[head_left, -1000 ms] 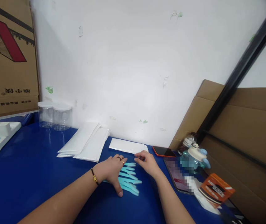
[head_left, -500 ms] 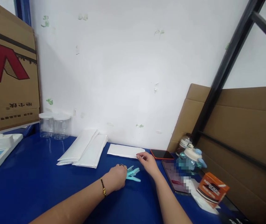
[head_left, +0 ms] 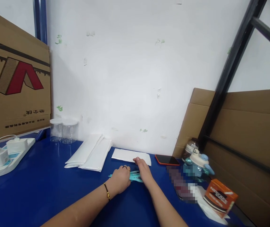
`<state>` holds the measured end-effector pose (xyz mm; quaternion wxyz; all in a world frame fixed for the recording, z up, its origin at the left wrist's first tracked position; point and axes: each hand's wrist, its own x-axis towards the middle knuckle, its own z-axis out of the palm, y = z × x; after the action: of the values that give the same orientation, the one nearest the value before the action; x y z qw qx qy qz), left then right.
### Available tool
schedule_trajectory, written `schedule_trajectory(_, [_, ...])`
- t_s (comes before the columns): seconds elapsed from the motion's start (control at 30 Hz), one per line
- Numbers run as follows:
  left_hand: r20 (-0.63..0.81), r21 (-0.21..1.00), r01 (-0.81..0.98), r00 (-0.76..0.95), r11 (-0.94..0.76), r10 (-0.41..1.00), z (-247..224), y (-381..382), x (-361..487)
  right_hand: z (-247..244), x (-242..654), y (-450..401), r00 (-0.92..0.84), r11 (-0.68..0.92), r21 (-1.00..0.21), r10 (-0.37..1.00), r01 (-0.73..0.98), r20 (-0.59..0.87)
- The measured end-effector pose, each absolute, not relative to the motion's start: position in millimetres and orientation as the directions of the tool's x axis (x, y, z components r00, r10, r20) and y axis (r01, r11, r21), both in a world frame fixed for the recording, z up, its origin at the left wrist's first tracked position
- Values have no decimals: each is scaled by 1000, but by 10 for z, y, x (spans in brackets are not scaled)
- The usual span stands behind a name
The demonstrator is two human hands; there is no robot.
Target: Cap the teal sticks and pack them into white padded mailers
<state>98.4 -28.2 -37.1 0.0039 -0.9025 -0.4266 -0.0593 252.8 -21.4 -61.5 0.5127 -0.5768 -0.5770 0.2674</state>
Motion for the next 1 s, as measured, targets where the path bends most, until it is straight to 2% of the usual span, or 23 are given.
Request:
schedule_trajectory(0.13, [136,73,783,606,-618,784,-382,-318,1003,-714,2532,-163,220,158,-906,941,392,259])
schedule_trajectory(0.33, [113,112,782,603,-613,790,-397,-376,1111,-774,2444,-146,215,231,-779,881,583,422])
schedule_trajectory(0.4, [85,116,777,613,-619,785,-410,-383,1148,-750,2452,-150,217,246,-771,870,587,443])
schedule_trajectory(0.53, [79,87,731,672,-677,736,-449,-354,1209,-685,2617,-152,360,237,-876,843,420,400])
schedule_trajectory(0.63, [77,105,724,677,-681,732,-490,-320,1240,-680,2743,-141,483,174,-965,839,195,249])
schedule_trajectory(0.73, [102,127,742,650,-658,753,-547,-306,1252,-713,2736,-133,444,139,-989,884,51,147])
schedule_trajectory(0.83, [137,115,787,592,-606,794,-581,-293,1231,-703,2659,-147,351,118,-992,928,42,126])
schedule_trajectory(0.9, [159,151,796,566,-586,809,-550,-263,1195,-610,2635,-175,323,141,-986,933,86,162])
schedule_trajectory(1.0, [206,344,723,564,-599,799,-407,-191,1143,-276,2643,-251,309,291,-942,892,167,331])
